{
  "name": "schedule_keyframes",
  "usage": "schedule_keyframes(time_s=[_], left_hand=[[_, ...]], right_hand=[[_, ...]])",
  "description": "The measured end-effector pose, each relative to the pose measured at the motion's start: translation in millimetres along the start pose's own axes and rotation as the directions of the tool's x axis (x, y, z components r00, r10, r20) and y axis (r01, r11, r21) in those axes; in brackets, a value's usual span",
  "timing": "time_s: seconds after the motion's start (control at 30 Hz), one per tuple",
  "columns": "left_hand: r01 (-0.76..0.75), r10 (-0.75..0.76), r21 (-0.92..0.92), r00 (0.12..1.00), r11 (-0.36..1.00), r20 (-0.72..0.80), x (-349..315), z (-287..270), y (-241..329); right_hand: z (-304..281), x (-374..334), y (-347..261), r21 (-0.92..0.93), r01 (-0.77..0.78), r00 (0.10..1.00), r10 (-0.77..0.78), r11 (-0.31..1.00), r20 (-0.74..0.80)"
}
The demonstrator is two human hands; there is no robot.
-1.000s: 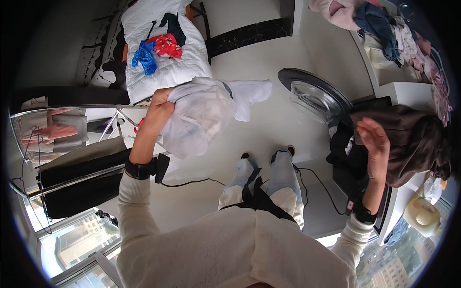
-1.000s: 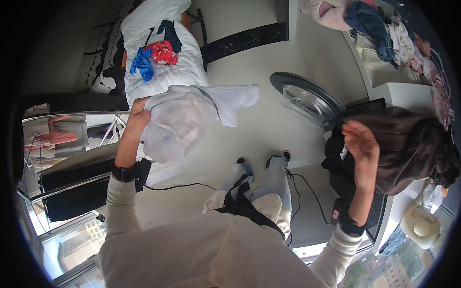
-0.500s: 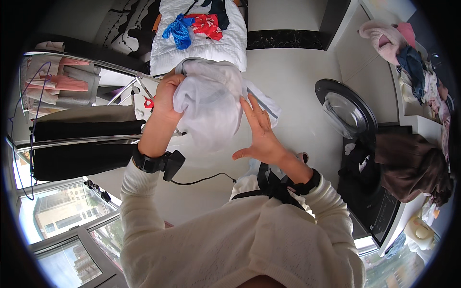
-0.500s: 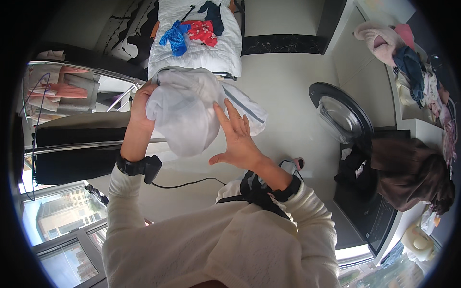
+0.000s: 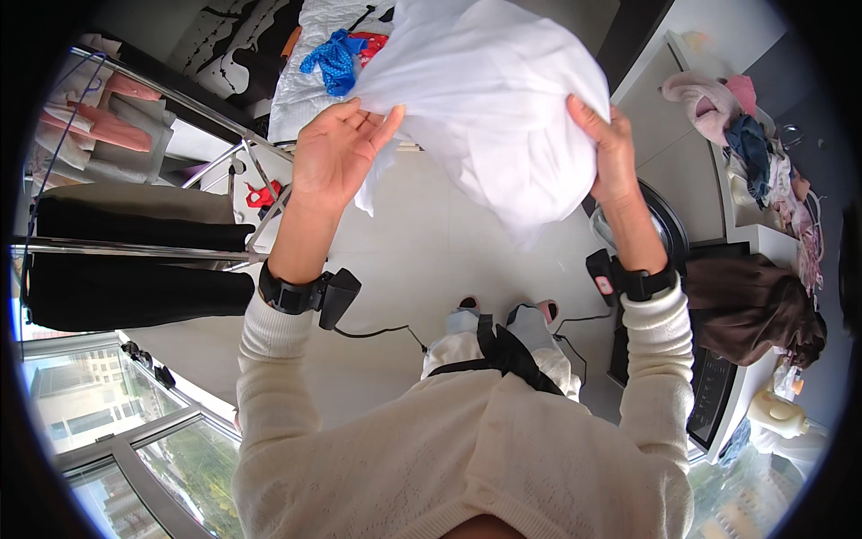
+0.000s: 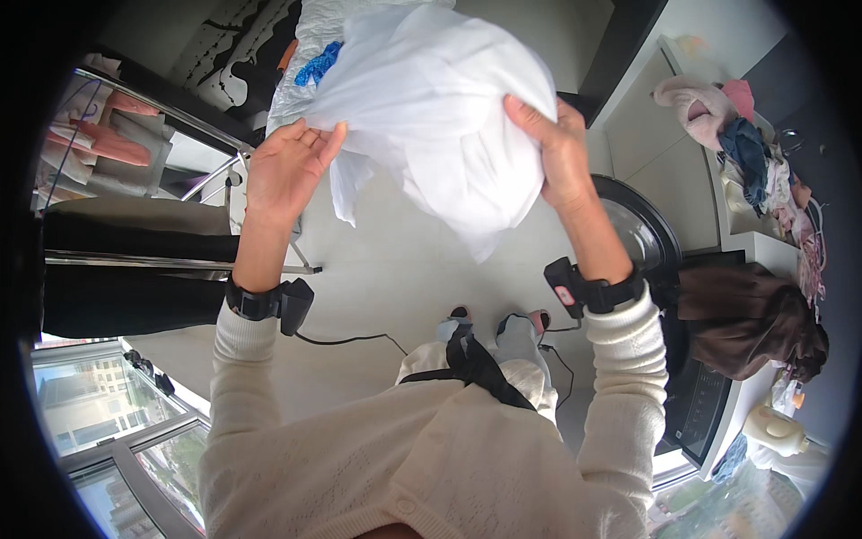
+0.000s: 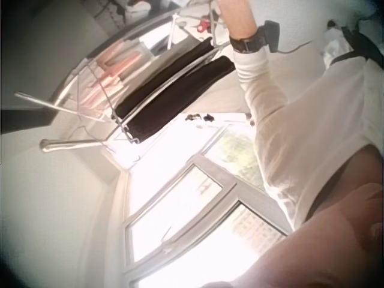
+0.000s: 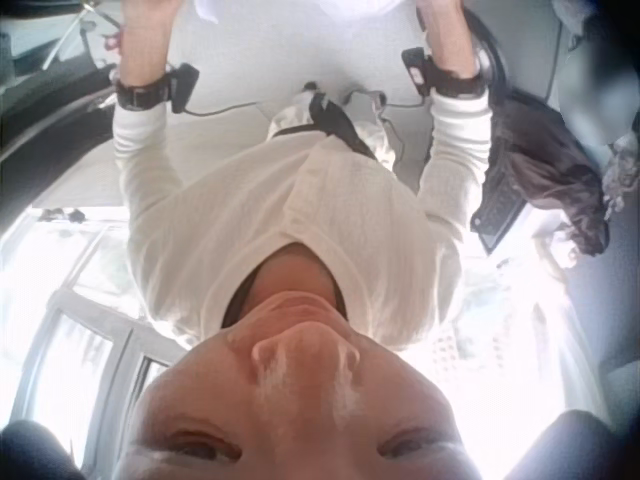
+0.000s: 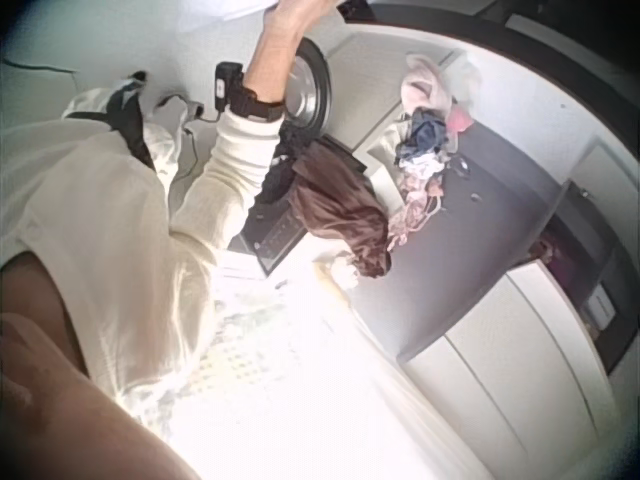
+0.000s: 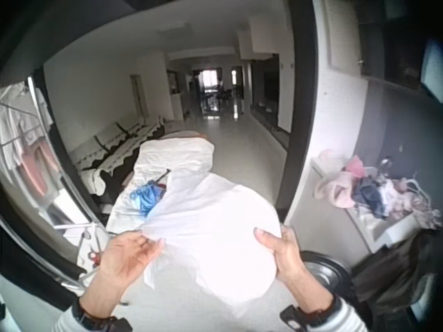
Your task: The person removes clothes from a washing machine, places them on a nearby surface, and hangs them on hangers. They handle black pants, a beige sweater, and a white shirt, placing each on a hanger and then on a drying rack.
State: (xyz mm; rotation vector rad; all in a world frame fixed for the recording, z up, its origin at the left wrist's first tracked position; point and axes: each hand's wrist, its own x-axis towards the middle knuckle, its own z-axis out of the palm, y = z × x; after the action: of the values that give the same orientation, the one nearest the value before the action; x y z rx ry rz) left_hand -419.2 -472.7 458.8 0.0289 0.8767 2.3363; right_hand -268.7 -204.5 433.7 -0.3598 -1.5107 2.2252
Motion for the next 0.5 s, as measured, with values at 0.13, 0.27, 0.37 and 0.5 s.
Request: schedule_keyframes(time_s=[0.13,0.27,0.37,0.5], left_hand=[[-0.064,0.060,0.006,0.968,0.998,0.245,13,-37,-4],[-0.195,0.166,0.183,0.973,0.964,0.162,19,-75,-14],[-0.117,0.045,0.436,0.984,0.893,0.171,8,-94,-43],[-0.090,-0.103,0.733,0.971,0.674,0.214,5,-98,-100]], right_hand=[[23,14,-83,-0.184,0.165,0.984,-0.147,0.969,0.105],[61,0,-128,-0.264,0.305,0.952,-0.286,0.915,0.110],[86,-17,-152,-0.218,0.437,0.897,-0.404,0.873,0.181],[97,-37,-187,-0.228,0.447,0.879,-0.376,0.865,0.295]])
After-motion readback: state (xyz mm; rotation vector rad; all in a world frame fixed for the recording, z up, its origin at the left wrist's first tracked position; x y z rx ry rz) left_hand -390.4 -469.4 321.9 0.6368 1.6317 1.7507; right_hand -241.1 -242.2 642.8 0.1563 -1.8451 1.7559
